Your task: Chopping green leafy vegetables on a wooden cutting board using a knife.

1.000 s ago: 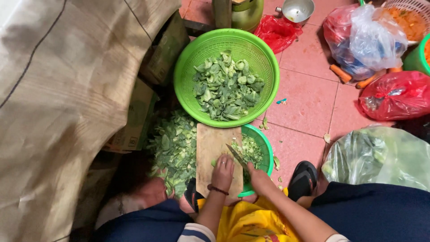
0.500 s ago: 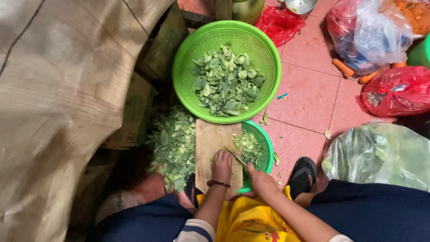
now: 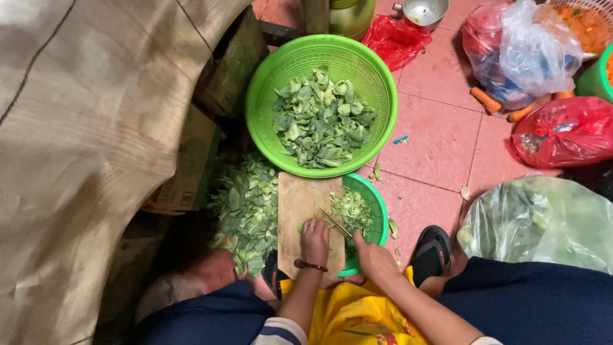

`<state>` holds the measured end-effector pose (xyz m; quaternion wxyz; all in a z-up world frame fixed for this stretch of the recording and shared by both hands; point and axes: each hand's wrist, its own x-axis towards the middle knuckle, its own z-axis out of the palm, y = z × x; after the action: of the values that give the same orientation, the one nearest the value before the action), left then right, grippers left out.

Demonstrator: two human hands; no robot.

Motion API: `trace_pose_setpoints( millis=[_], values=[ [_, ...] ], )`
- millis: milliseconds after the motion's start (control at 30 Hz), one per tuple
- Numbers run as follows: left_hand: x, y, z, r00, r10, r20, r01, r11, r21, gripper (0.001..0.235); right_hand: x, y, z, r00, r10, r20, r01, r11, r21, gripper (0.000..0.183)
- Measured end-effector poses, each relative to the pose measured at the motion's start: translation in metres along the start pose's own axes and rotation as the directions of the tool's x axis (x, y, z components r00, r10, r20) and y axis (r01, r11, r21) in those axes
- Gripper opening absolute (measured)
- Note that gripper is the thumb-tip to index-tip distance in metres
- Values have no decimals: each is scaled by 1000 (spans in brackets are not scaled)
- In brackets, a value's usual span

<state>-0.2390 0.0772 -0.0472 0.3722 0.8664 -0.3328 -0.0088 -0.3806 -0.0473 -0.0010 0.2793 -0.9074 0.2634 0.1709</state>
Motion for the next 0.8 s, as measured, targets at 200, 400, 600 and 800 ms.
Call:
trace_pose_setpoints(
  millis=[200, 400, 600, 800],
  values=[
    [20, 20, -19, 978, -182, 105, 192, 976, -98, 11, -13, -12, -15, 997, 22, 79, -20, 999, -25, 47],
    [14, 6, -1, 968, -239, 75, 250, 941, -228, 14, 32, 19, 44, 998, -56, 14, 56, 998, 32, 31],
    [15, 11, -13, 966, -218, 139, 251, 923, -292, 14, 40, 31, 56, 992, -118, -40, 125, 958, 260, 23],
    [17, 29, -21, 998, 5, -57, 0, 997, 82, 14, -9, -9, -7, 1000, 20, 0, -20, 1000, 3, 41]
  ],
)
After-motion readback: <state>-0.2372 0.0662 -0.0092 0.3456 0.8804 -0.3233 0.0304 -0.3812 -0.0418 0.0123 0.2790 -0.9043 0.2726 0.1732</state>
